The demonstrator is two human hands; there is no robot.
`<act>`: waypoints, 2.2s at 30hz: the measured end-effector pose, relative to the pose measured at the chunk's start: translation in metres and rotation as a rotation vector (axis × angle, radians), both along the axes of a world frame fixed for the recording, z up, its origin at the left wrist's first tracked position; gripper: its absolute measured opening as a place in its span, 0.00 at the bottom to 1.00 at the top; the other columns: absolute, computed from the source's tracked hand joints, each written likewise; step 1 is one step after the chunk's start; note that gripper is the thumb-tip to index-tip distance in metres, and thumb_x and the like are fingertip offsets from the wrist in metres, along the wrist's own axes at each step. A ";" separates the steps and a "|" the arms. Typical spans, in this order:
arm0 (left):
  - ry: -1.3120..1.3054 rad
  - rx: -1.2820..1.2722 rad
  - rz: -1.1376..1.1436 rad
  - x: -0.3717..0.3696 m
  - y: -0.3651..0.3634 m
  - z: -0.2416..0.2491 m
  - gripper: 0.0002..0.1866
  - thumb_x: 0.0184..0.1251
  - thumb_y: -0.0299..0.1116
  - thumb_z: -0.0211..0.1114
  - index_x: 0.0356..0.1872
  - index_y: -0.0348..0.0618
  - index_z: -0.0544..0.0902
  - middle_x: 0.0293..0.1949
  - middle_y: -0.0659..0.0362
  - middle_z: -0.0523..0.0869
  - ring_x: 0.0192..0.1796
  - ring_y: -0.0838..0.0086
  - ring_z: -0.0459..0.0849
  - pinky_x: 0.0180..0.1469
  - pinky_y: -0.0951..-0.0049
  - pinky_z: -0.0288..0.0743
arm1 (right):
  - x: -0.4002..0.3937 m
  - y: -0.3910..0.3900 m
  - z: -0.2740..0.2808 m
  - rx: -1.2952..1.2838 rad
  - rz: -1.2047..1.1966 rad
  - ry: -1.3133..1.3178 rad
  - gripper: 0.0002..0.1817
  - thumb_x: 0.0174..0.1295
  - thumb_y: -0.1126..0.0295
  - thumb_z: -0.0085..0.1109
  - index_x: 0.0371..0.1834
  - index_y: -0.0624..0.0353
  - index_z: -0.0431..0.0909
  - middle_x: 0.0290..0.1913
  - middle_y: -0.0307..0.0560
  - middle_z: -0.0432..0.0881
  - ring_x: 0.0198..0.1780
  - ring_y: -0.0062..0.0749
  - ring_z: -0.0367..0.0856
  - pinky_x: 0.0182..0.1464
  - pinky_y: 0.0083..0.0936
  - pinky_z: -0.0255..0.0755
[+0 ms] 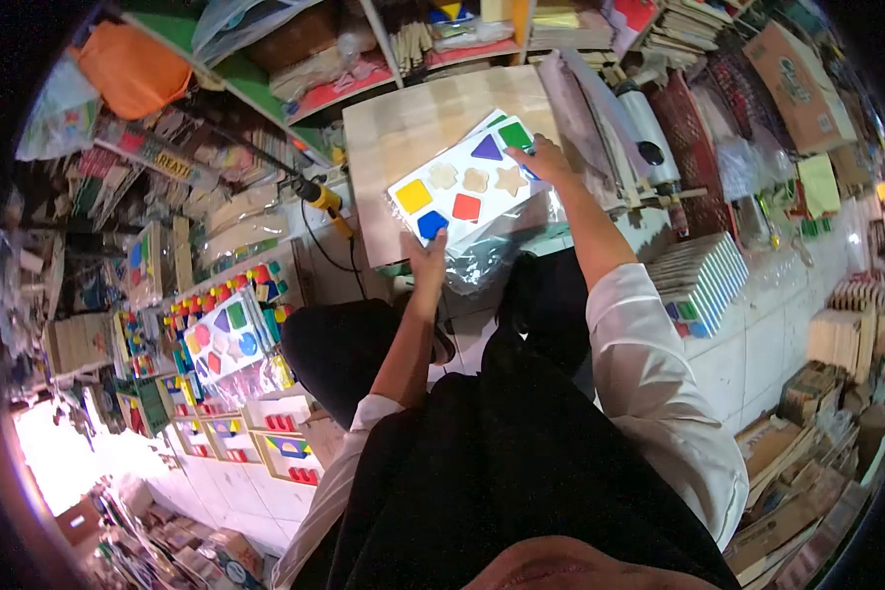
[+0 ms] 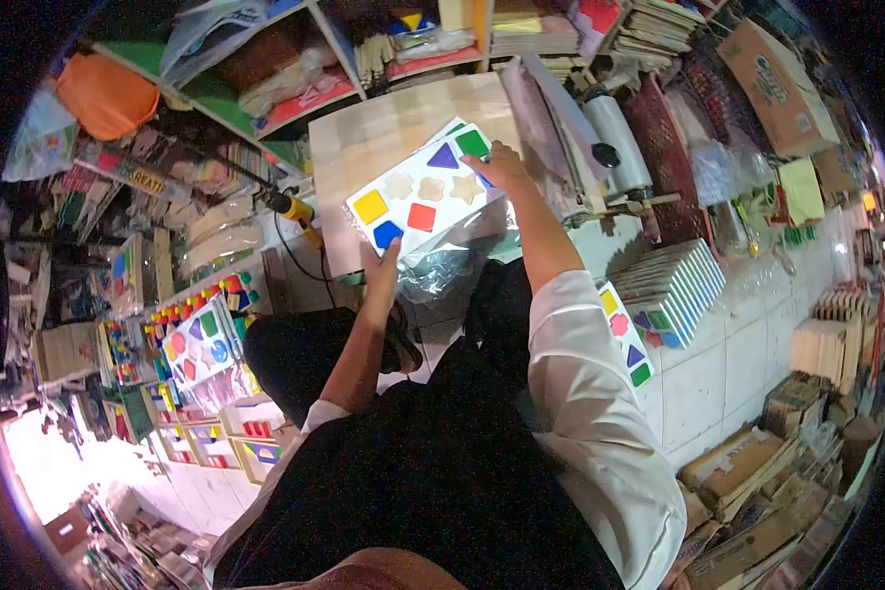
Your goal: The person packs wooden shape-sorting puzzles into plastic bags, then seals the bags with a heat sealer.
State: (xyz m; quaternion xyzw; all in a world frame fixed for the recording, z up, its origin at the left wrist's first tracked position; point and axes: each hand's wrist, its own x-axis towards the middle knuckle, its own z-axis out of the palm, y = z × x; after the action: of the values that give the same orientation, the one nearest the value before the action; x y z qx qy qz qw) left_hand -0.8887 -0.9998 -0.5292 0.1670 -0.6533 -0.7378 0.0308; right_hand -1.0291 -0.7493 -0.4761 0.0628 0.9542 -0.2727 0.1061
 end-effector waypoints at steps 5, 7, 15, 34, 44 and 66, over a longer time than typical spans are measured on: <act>0.001 0.108 0.181 -0.008 -0.002 0.014 0.26 0.55 0.31 0.61 0.52 0.32 0.62 0.42 0.55 0.75 0.43 0.75 0.73 0.46 0.77 0.66 | -0.013 -0.005 -0.006 0.058 0.020 -0.176 0.55 0.32 0.27 0.52 0.48 0.73 0.64 0.46 0.64 0.72 0.50 0.47 0.72 0.52 0.32 0.65; -0.257 0.067 0.163 -0.014 -0.022 0.030 0.19 0.57 0.34 0.60 0.47 0.32 0.71 0.38 0.57 0.78 0.40 0.77 0.74 0.43 0.78 0.66 | -0.007 -0.003 -0.003 -0.069 -0.187 -0.312 0.56 0.29 0.27 0.53 0.47 0.74 0.67 0.45 0.62 0.74 0.48 0.43 0.74 0.50 0.29 0.66; -0.100 -0.022 -0.085 -0.129 -0.103 -0.002 0.20 0.54 0.41 0.63 0.39 0.33 0.78 0.32 0.60 0.79 0.34 0.79 0.73 0.39 0.76 0.67 | -0.039 -0.033 -0.011 -0.529 -0.162 -0.377 0.42 0.36 0.36 0.60 0.38 0.71 0.74 0.33 0.49 0.77 0.33 0.26 0.76 0.34 0.21 0.69; -0.116 -1.236 -0.561 -0.287 -0.142 0.046 0.63 0.32 0.39 0.75 0.63 0.37 0.33 0.33 0.43 0.79 0.34 0.50 0.78 0.36 0.61 0.73 | -0.183 -0.070 -0.005 -0.021 0.328 0.068 0.51 0.38 0.75 0.63 0.64 0.63 0.37 0.41 0.63 0.73 0.42 0.49 0.74 0.43 0.36 0.71; 0.034 -1.305 -0.556 -0.306 -0.101 0.102 0.71 0.20 0.41 0.79 0.62 0.37 0.30 0.63 0.39 0.46 0.65 0.52 0.51 0.63 0.63 0.53 | -0.178 -0.061 0.058 0.156 0.082 0.010 0.60 0.34 0.58 0.69 0.66 0.56 0.33 0.61 0.58 0.55 0.61 0.51 0.57 0.54 0.54 0.57; -0.505 -1.155 -1.700 -0.242 0.027 0.355 0.54 0.33 0.35 0.74 0.61 0.34 0.45 0.53 0.46 0.63 0.53 0.61 0.63 0.54 0.67 0.57 | 0.376 -0.026 0.408 -1.594 -1.293 -0.531 0.42 0.53 0.36 0.41 0.62 0.58 0.55 0.50 0.55 0.71 0.48 0.39 0.71 0.49 0.34 0.66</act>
State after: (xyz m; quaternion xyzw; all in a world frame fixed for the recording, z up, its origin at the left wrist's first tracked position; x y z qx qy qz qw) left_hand -1.1303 -0.9728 -0.1746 -0.2366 -0.7946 -0.0380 -0.5579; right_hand -0.6527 -0.7757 -0.0676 0.5285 0.2311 -0.8018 0.1564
